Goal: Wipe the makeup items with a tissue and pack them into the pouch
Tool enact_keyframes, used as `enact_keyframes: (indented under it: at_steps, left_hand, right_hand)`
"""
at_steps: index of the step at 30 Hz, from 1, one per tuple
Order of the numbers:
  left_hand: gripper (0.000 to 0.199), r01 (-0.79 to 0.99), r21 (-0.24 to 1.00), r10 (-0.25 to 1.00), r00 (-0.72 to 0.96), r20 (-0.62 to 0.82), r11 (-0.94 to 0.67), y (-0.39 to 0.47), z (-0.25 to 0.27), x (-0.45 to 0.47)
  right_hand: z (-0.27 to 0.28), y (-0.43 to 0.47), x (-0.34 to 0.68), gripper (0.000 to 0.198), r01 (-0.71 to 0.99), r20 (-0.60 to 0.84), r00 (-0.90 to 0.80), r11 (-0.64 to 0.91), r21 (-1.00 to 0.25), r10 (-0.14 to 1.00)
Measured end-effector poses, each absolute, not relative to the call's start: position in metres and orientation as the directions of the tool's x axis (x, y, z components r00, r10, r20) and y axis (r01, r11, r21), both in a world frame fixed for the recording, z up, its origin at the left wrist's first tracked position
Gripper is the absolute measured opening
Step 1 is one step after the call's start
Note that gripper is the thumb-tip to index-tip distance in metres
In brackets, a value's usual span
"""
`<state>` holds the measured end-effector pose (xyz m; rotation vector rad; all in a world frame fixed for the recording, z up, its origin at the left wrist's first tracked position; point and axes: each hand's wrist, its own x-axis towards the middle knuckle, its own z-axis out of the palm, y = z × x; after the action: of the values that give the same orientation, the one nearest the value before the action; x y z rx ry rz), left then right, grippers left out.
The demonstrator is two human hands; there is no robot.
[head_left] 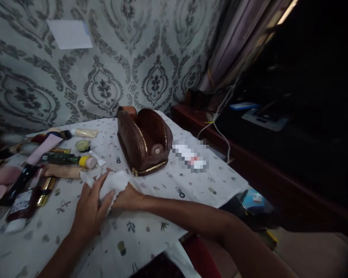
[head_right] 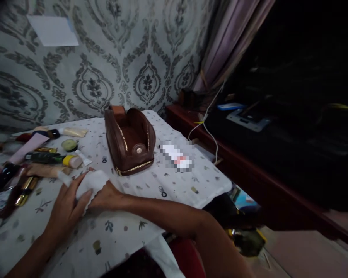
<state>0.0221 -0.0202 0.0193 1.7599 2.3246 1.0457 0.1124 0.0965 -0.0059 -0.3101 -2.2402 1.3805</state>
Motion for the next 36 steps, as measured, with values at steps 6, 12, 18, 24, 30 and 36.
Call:
enact_keyframes:
  at_steps: [6, 12, 18, 24, 30, 36]
  left_hand:
    - [0.065, 0.766, 0.618, 0.867, -0.42, 0.269, 0.179, -0.02, 0.025, 0.013]
    - [0.063, 0.669, 0.724, 0.903, -0.399, 0.16, 0.168, -0.023, 0.02, -0.001]
    - [0.057, 0.742, 0.661, 0.908, -0.345, 0.237, 0.11, -0.027, 0.023, -0.002]
    - [0.049, 0.893, 0.437, 0.887, -0.287, 0.362, 0.111, -0.029, 0.024, -0.003]
    - [0.049, 0.985, 0.137, 0.808, -0.167, 0.565, 0.107, -0.029, 0.014, -0.014]
    - [0.041, 0.983, 0.146, 0.741, -0.179, 0.647, 0.11, -0.03, 0.013, -0.015]
  right_hand:
    - [0.0, 0.097, 0.124, 0.05, -0.19, 0.261, -0.884, 0.213, -0.959, 0.388]
    - [0.006, 0.099, 0.135, 0.078, -0.164, 0.18, -0.898, 0.074, -0.984, 0.402]
    - [0.004, 0.098, 0.137, 0.095, -0.131, 0.13, -0.917, 0.024, -0.991, 0.377]
    - [0.007, 0.097, 0.141, 0.062, -0.227, 0.222, -0.92, 0.026, -0.974, 0.324]
    - [0.022, 0.097, 0.143, 0.044, -0.202, 0.171, -0.929, -0.062, -0.978, 0.33]
    - [0.029, 0.098, 0.142, 0.041, -0.274, 0.232, -0.924, -0.103, -0.956, 0.306]
